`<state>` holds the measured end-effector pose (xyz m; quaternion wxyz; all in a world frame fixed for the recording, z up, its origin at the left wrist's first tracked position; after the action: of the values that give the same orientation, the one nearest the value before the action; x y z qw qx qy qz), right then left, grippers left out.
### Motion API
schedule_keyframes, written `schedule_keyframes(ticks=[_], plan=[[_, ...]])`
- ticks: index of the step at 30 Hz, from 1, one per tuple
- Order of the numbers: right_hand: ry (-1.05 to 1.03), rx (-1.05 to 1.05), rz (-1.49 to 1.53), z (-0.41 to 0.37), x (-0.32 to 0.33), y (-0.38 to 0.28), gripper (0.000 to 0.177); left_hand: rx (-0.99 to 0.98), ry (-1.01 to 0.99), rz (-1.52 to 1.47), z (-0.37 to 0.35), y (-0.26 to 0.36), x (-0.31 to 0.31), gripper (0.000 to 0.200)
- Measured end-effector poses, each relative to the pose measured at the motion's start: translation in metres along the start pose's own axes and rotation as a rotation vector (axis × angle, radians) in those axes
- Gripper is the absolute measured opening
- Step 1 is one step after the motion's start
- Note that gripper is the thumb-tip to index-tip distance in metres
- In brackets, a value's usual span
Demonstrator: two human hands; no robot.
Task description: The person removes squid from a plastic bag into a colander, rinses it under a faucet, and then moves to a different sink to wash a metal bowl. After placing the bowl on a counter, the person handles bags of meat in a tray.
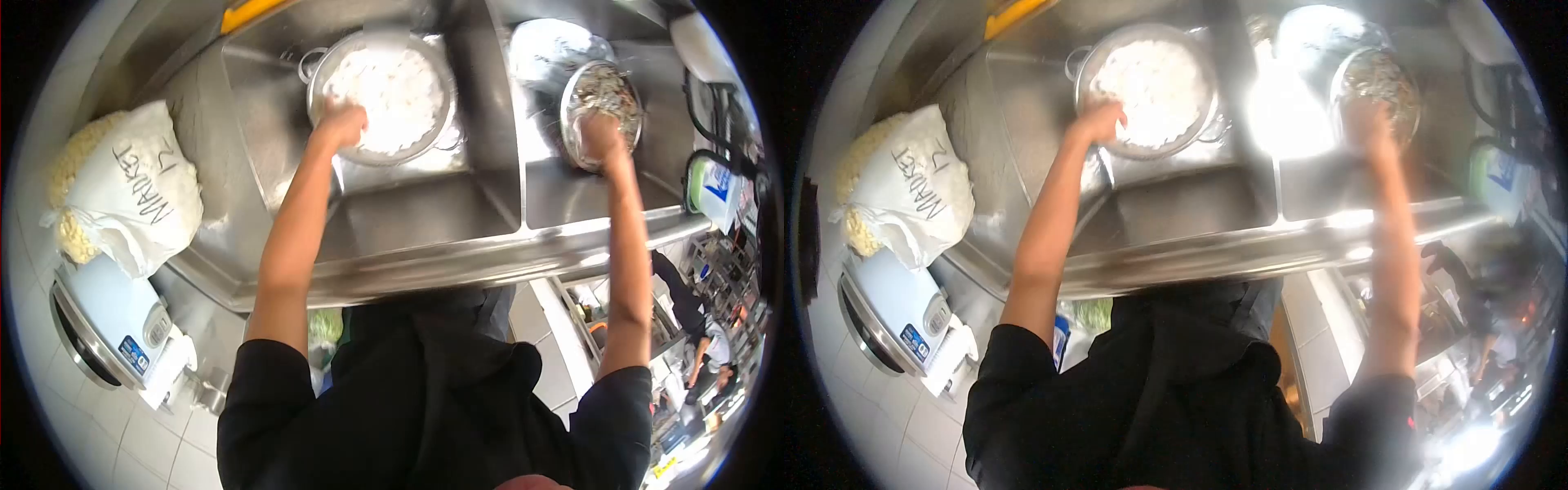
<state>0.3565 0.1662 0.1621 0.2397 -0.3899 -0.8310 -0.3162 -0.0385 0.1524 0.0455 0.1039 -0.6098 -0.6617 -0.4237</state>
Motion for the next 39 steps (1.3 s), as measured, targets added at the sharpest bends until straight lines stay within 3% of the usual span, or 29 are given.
schedule_keyframes(ticks=[1, 2, 3, 5, 7, 11, 14, 15, 16, 19, 22, 25, 26, 27, 28, 32, 35, 37, 39], plan=[[0.021, 0.002, 0.106, -0.022, -0.011, -0.010, 0.036, -0.257, 0.027, -0.227, -0.020, 0.025, -0.006, 0.050], [0.256, -0.123, 0.723, -0.054, -0.012, 0.008, 0.039, -0.147, 0.137, -0.511, -0.039, 0.039, 0.009, 0.048], [0.580, -0.093, 1.333, -0.093, -0.013, 0.026, 0.043, -0.038, 0.234, -0.789, -0.062, 0.053, 0.018, 0.046], [0.655, -0.288, 0.849, -0.167, -0.041, 0.044, 0.043, -0.133, 0.454, -0.486, -0.098, 0.079, 0.035, 0.037], [0.783, -0.320, 0.867, -0.230, -0.103, 0.060, 0.042, -0.018, 0.538, -0.712, -0.127, 0.117, 0.045, 0.030], [0.744, -0.727, 1.078, -0.358, -0.235, 0.068, 0.035, -0.331, 0.604, -0.659, -0.149, 0.291, 0.079, 0.027], [0.409, -1.025, 1.375, -0.416, -0.392, 0.020, 0.041, -0.569, 0.445, -0.541, -0.136, 0.455, 0.072, 0.022], [0.234, -0.995, 1.660, -0.436, -0.419, 0.002, 0.042, -0.619, 0.354, -0.535, -0.130, 0.507, 0.061, 0.022], [0.304, -0.988, 1.689, -0.450, -0.443, -0.014, 0.039, -0.731, 0.299, -0.405, -0.129, 0.562, 0.050, 0.024], [0.483, -1.005, 2.167, -0.467, -0.520, -0.071, 0.033, -0.957, 0.080, -0.200, -0.127, 0.694, -0.004, 0.034], [0.589, -1.279, 2.484, -0.475, -0.565, -0.115, 0.019, -1.005, -0.106, 0.097, -0.125, 0.781, -0.068, 0.037], [0.470, -1.416, 2.729, -0.449, -0.620, -0.174, 0.010, -1.295, -0.221, 0.314, -0.110, 0.830, -0.133, 0.039], [0.394, -1.477, 2.815, -0.451, -0.617, -0.182, 0.011, -1.207, -0.353, 0.319, -0.093, 0.837, -0.155, 0.039], [0.341, -1.279, 2.932, -0.419, -0.644, -0.214, 0.013, -1.114, -0.484, 0.328, -0.076, 0.845, -0.178, 0.040], [0.205, -1.227, 2.925, -0.412, -0.651, -0.227, 0.014, -1.090, -0.539, 0.364, -0.062, 0.858, -0.195, 0.040], [-0.146, -0.963, 2.645, -0.427, -0.648, -0.197, 0.017, -1.146, -0.603, 0.400, -0.023, 0.970, -0.228, 0.041], [-0.103, -0.967, 2.436, -0.448, -0.657, -0.111, 0.019, -1.243, -0.569, 0.445, 0.013, 1.078, -0.243, 0.043], [0.103, -1.320, 2.414, -0.487, -0.674, -0.023, 0.020, -1.272, -0.571, 0.549, 0.021, 1.160, -0.253, 0.044], [0.713, -1.922, 2.532, -0.530, -0.712, 0.041, 0.022, -1.443, -0.564, 0.607, 0.038, 1.232, -0.270, 0.044]])
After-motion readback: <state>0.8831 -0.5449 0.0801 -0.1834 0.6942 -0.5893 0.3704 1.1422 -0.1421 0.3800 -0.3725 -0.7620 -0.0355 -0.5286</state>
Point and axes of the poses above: each hand's wrist, its own z-axis towards the middle knuckle, its own x-axis out of the back of the hand, y = z × x, the point moved 10 cm from there along z, towards the middle knuckle, and after that the axes turned 7 degrees about z, right-handed, at the moved point
